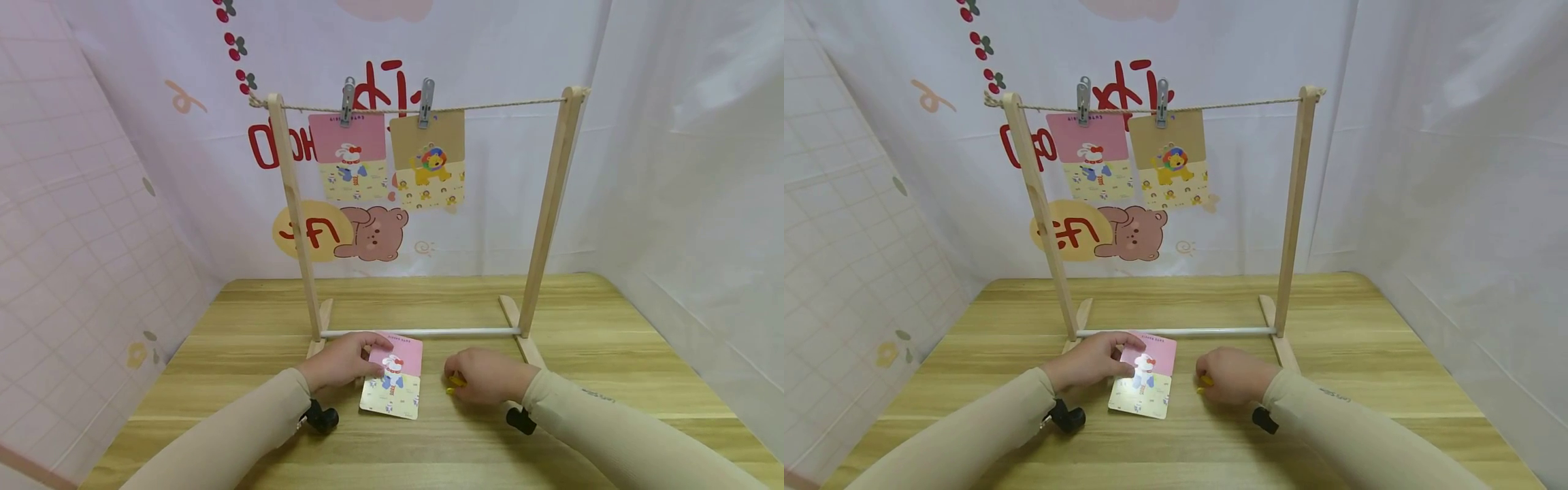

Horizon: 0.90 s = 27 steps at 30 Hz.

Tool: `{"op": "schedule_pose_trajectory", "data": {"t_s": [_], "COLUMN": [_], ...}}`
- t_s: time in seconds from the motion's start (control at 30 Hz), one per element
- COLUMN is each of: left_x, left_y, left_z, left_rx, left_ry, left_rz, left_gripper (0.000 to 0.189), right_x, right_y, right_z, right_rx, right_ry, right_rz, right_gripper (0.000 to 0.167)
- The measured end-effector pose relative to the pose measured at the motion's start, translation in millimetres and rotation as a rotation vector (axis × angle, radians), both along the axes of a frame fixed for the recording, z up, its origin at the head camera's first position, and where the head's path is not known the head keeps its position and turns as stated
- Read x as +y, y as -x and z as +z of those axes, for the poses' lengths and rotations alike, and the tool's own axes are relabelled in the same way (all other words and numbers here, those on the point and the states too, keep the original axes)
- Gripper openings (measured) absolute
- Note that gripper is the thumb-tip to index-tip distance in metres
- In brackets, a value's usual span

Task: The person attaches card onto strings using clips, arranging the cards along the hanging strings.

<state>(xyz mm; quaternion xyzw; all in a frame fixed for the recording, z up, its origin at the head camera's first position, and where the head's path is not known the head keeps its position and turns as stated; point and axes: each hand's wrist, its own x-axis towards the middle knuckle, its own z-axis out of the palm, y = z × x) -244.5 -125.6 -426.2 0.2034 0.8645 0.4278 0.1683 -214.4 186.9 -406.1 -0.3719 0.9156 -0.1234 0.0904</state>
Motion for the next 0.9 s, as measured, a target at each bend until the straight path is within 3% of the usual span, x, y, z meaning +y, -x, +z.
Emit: {"op": "schedule_pose_trajectory", "data": {"t_s": [0.43, 0.9], "left_x": [1.1, 5.4], "left_y": [1.2, 0.6], "left_z": [-0.3, -0.4], "left_rx": [-0.031, -0.022], "left_ry": [-0.091, -0.093], "left_rz": [0.03, 0.078], "left_gripper": [0.032, 0.028], "right_x": [6.8, 10.1], "right_y": [6.3, 7.6], "right_z": [-2.7, -0.8], "right_rx": [0.002, -0.016], "right_ry": [0.081, 0.188], "right_rz": [-0.075, -0.147], "right_gripper": [0.02, 0.019]}}
